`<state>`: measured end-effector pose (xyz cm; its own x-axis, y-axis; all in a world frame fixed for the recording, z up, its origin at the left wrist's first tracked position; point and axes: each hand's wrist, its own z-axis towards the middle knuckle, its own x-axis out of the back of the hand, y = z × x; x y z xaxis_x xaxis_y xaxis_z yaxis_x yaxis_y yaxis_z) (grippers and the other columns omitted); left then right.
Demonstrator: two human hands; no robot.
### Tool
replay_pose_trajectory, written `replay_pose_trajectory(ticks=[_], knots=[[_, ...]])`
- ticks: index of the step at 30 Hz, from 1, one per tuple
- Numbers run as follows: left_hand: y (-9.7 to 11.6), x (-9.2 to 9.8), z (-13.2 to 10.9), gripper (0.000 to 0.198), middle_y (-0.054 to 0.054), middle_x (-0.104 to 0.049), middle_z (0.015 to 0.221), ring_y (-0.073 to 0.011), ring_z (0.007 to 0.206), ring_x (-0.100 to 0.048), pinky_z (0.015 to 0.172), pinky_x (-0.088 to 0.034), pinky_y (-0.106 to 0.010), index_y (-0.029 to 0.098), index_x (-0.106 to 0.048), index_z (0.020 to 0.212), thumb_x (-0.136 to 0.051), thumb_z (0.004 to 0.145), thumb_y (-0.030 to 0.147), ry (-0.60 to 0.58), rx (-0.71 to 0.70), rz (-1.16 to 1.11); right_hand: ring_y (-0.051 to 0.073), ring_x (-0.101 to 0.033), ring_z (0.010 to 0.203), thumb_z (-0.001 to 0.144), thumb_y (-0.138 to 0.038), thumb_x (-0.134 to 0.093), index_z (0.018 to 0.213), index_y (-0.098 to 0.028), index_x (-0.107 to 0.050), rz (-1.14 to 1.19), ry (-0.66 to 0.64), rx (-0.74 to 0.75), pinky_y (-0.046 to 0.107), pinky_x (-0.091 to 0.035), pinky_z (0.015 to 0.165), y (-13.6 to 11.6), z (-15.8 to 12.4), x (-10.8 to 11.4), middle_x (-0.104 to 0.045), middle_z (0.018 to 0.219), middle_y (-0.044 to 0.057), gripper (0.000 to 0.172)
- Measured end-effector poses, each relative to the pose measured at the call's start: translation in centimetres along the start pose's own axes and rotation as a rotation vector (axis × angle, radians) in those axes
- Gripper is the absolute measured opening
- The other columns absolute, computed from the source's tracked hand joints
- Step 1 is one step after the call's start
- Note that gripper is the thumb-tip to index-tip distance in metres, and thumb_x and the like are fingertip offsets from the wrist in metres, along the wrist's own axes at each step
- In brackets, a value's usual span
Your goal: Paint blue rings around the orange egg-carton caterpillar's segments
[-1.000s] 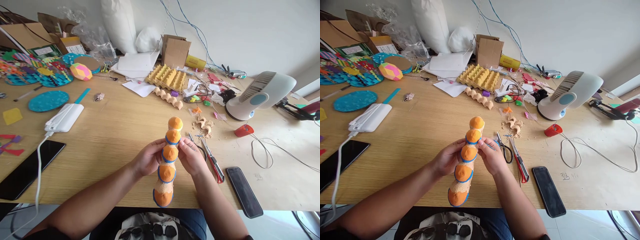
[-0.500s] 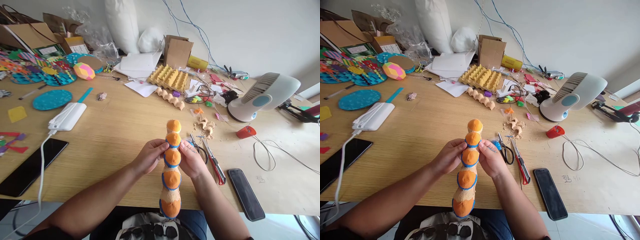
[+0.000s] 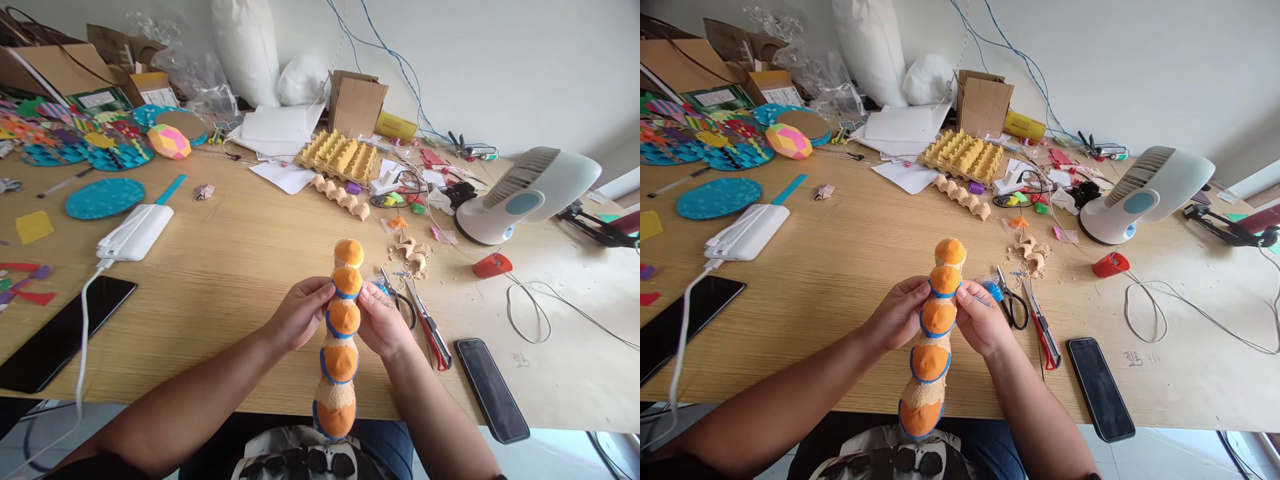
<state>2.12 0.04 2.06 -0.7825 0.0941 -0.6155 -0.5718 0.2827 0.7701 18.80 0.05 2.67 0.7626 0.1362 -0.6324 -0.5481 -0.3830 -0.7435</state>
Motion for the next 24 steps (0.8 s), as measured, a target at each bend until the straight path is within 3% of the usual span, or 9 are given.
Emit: replay_pose_trajectory(ticks=[16,24], knots=[[0.51,-0.32,-0.23,0.029,-0.002,-0.065,0.067,-0.0173,0.066,-0.055,0.066,-0.042,-0.033,0.02,-0.074,0.073,-0.085,0.079,0.046,-0.022,0.039,-0.056,0.016,-0.067,0.073,0.071,-0.042,-0.093,0.089,-0.024,-0.077,0.021,0.021,-0.029,0.03,-0.054,0.073,0.03,-0.1,-0.27,-0.076,0.082,-0.001,0.03],[0.1,0.08,0.1,0.024,-0.003,-0.073,0.079,-0.0194,0.074,-0.063,0.073,-0.048,-0.034,0.023,-0.079,0.079,-0.086,0.077,0.046,-0.003,0.048,-0.045,0.016,-0.066,0.074,0.075,-0.043,-0.09,0.089,-0.024,-0.076,0.011,0.022,-0.023,0.032,-0.054,0.077,0.33,0.06,0.1,-0.074,0.08,-0.001,0.027]])
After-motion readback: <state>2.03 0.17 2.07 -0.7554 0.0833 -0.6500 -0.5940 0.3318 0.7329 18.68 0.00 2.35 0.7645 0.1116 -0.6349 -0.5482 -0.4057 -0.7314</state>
